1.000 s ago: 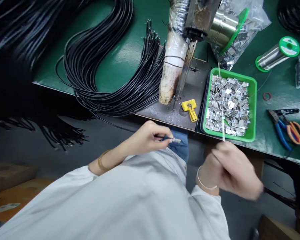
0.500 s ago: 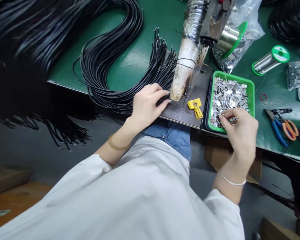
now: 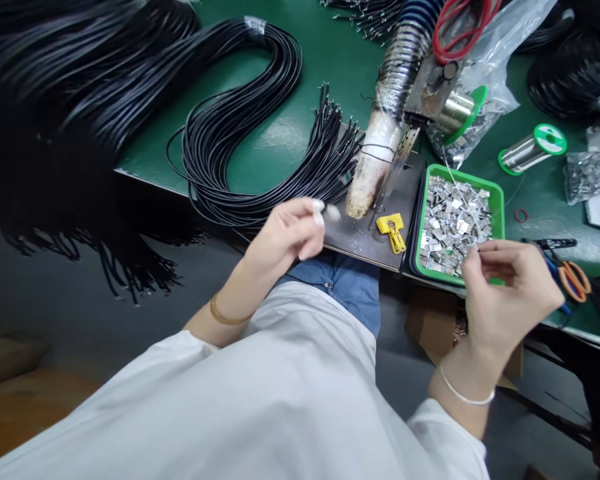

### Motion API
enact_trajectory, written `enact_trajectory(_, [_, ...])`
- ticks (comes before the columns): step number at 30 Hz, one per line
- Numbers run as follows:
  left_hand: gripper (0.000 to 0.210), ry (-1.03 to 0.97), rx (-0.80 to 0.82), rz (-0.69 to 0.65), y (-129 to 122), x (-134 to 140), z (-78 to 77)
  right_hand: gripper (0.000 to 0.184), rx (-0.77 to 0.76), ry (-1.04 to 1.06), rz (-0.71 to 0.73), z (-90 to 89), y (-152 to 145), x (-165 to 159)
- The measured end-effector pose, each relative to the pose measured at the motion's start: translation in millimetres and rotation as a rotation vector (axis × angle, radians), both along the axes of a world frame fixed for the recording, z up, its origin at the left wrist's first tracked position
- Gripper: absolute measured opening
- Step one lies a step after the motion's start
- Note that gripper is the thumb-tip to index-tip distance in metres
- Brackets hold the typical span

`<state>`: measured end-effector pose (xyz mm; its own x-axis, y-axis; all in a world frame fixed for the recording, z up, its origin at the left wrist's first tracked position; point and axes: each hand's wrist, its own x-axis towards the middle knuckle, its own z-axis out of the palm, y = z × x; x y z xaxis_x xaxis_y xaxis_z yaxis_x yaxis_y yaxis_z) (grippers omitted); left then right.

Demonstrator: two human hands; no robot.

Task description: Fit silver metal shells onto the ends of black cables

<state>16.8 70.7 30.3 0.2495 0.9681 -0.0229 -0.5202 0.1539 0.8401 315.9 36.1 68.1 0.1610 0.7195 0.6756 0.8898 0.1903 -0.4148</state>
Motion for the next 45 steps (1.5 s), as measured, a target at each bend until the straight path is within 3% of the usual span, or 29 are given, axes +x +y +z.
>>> enact_trajectory(2, [0.032,-0.059,-0.067,-0.238,-17.4,6.7,3.0,0.023,0.005,0.279,0.081,2.8,-10.5,-27.9])
enact_trajectory(5, [0.028,-0.044,-0.145,-0.359,-29.2,16.4,-3.1,0.018,0.005,0.414,0.145,-3.2,-23.1,-71.6])
enact_trajectory(8, [0.025,0.031,-0.171,-0.291,-29.6,23.6,-11.1,0.013,0.027,0.343,0.237,-19.7,-27.4,-99.7])
enact_trajectory(11, [0.022,0.087,-0.137,-0.208,-28.5,28.3,-13.7,0.007,-0.110,0.468,0.306,-34.9,-25.6,-107.9])
enact_trajectory(14, [0.023,0.133,-0.104,-0.163,-29.2,31.8,-14.1,0.007,-0.248,0.604,0.384,-41.6,-23.0,-106.6])
enact_trajectory(17, [0.022,0.196,-0.050,-0.098,-30.4,35.1,-16.6,0.012,-0.284,0.656,0.439,-42.2,-22.4,-105.2])
enact_trajectory(22, [0.013,0.366,0.243,0.042,-33.3,39.4,-20.7,0.014,-0.275,0.704,0.441,-42.6,-23.5,-107.6])
enact_trajectory(24, [0.011,0.489,0.411,0.137,-35.4,39.3,-19.5,0.010,-0.262,0.794,0.448,-43.3,-22.9,-107.3])
enact_trajectory(26, [0.014,0.555,0.480,0.158,-37.5,37.8,-16.1,0.006,-0.209,0.898,0.429,-43.2,-21.7,-105.4])
enact_trajectory(29, [0.030,0.488,0.323,-0.041,-38.5,33.4,-9.0,0.005,-0.148,0.896,0.364,-41.0,-21.1,-102.1])
enact_trajectory(32, [0.038,0.363,0.142,-0.229,-36.4,29.0,-4.0,0.005,-0.264,0.765,0.414,-38.7,-22.8,-101.5])
enact_trajectory(35, [0.037,0.278,0.070,-0.284,-33.7,26.7,-3.5,0.007,-0.349,0.716,0.482,-38.2,-24.7,-103.3])
enact_trajectory(40, [0.036,0.182,0.011,-0.353,-31.9,24.0,-4.8,0.009,-0.355,0.728,0.516,-38.5,-26.4,-105.4])
enact_trajectory(45, [0.040,0.216,0.068,-0.398,-31.8,18.8,-6.4,0.009,-0.372,0.743,0.567,-38.4,-26.8,-100.2])
